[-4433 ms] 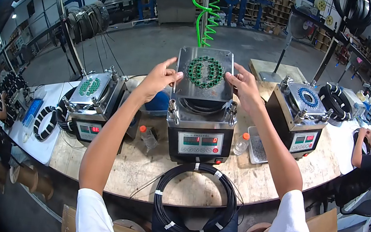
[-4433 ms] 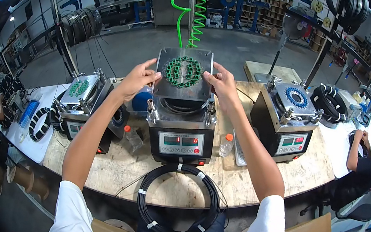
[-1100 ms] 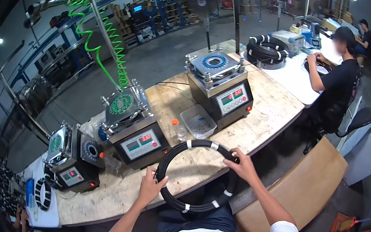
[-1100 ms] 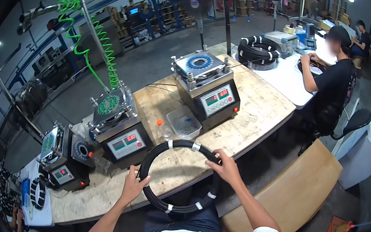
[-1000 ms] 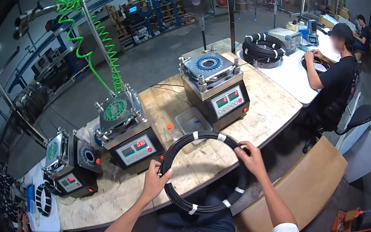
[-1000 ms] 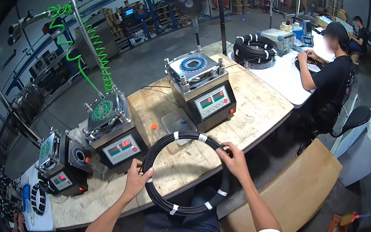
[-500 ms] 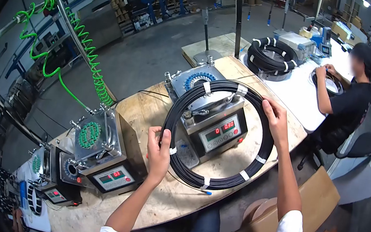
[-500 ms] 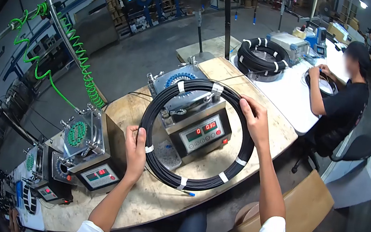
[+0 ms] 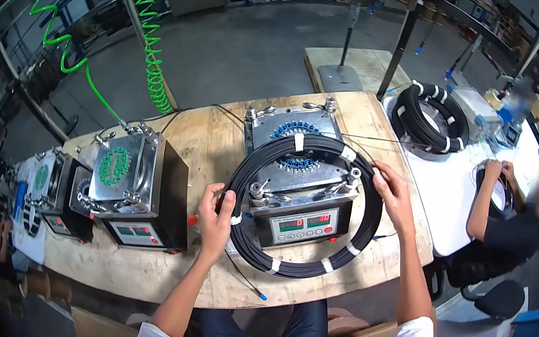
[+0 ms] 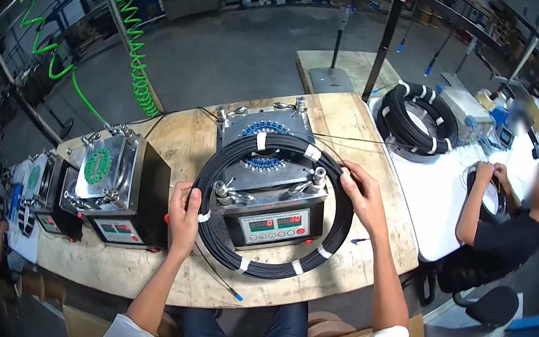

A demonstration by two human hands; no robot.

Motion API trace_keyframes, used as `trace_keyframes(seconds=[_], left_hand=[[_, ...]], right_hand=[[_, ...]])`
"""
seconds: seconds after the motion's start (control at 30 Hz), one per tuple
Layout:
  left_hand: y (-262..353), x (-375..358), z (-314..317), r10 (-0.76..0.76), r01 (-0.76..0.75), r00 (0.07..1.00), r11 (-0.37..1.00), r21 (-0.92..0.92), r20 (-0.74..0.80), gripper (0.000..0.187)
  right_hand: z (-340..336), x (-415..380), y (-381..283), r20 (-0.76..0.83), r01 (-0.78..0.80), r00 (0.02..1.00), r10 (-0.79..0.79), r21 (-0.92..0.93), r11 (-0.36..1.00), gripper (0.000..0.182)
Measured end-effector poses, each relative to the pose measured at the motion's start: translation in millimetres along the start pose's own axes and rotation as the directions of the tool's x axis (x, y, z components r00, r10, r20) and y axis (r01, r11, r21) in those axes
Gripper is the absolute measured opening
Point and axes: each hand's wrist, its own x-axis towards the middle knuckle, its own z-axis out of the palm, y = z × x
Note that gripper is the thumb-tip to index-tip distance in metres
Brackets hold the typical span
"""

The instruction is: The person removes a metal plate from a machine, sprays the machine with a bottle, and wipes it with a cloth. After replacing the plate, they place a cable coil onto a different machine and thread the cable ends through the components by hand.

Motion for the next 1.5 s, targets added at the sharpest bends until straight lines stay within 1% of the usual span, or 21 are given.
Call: trace_keyframes(seconds=[0.13,0.23,0.37,0.5,0.53,0.6,0.63,0.73,0.83,0.87,1.0,1.07,1.1,1.13,1.17,1.2,1.27,1.3,1.33,1.43,1.5], left_hand=[[-7,-3,8,0.055,-0.052,0.996,0.998,0.043,-0.076,0.030],[-9,-6,8,0.031,-0.026,0.995,0.998,0.049,-0.091,0.034],[1,-14,5,0.292,-0.228,0.950,0.890,0.396,-0.108,0.038],[24,-59,-19,0.195,-0.106,0.972,0.859,0.502,-0.129,0.035],[32,-73,-23,0.079,-0.024,0.991,0.901,0.433,-0.110,0.035],[51,-100,-29,-0.150,0.153,0.988,0.942,0.299,-0.034,0.034],[57,-110,-27,-0.217,0.205,0.973,0.969,0.136,0.075,0.034],[55,-125,-5,-0.204,0.213,0.928,0.977,0.003,0.311,0.032],[57,-125,21,-0.153,0.142,0.874,0.988,0.058,0.462,0.031],[61,-124,31,-0.183,0.206,0.858,0.979,0.006,0.479,0.033],[80,-134,67,-0.282,0.401,0.760,0.912,-0.082,0.585,0.036],[82,-145,75,-0.268,0.407,0.788,0.903,-0.141,0.555,0.037],[89,-148,72,-0.305,0.429,0.756,0.899,-0.086,0.579,0.037],[99,-152,66,-0.343,0.449,0.723,0.893,-0.030,0.600,0.037],[103,-152,59,-0.382,0.465,0.688,0.885,0.029,0.618,0.038],[102,-150,53,-0.352,0.372,0.689,0.922,0.108,0.634,0.038],[98,-144,37,-0.300,0.163,0.677,0.952,0.260,0.672,0.040],[86,-140,25,-0.184,0.005,0.745,0.962,0.271,0.641,0.038],[88,-135,13,-0.162,-0.074,0.778,0.936,0.345,0.606,0.035],[98,-120,-22,-0.021,-0.310,0.853,0.783,0.539,0.521,0.026],[101,-111,-41,0.144,-0.467,0.858,0.617,0.634,0.493,0.022]], right_hand=[[-15,5,13,0.145,-0.021,0.989,0.022,-0.007,1.000,0.041],[-13,5,29,0.116,0.030,0.992,-0.040,0.088,0.996,0.041],[-27,-4,26,0.072,0.139,0.989,-0.126,-0.230,0.963,0.041],[-66,-25,34,0.038,0.110,0.994,-0.104,-0.202,0.973,0.023],[-76,-33,25,0.075,0.112,0.992,-0.102,-0.145,0.983,0.026],[-99,-56,-5,0.240,-0.172,0.954,0.181,-0.055,0.984,0.027],[-100,-65,-11,0.340,-0.207,0.923,0.178,0.049,0.977,0.026],[-93,-90,-25,0.581,-0.338,0.803,0.136,0.255,0.906,0.022],[-50,-104,-32,0.629,-0.193,0.775,-0.062,0.328,0.925,0.025],[-31,-110,-43,0.626,-0.154,0.773,-0.102,0.341,0.927,0.026],[37,-129,-41,0.592,-0.216,0.805,-0.039,0.354,0.910,0.029],[60,-137,-20,0.482,-0.176,0.876,-0.026,0.370,0.912,0.027],[65,-142,-18,0.461,-0.171,0.887,-0.034,0.397,0.902,0.024],[55,-153,-52,0.535,-0.352,0.838,0.112,0.372,0.859,0.022],[51,-150,-50,0.578,-0.331,0.811,0.093,0.321,0.887,0.022],[44,-148,-46,0.622,-0.312,0.779,0.080,0.274,0.910,0.023],[23,-143,-49,0.619,0.007,0.785,-0.023,0.029,1.000,0.032],[10,-134,-28,0.605,0.228,0.779,-0.167,-0.025,0.973,0.051],[-9,-128,-37,0.593,0.196,0.802,-0.065,-0.159,0.968,0.051],[-58,-108,-19,0.457,0.226,0.889,-0.001,-0.437,0.871,0.017],[-88,-98,5,0.372,0.230,0.928,-0.028,-0.512,0.828,0.016]])
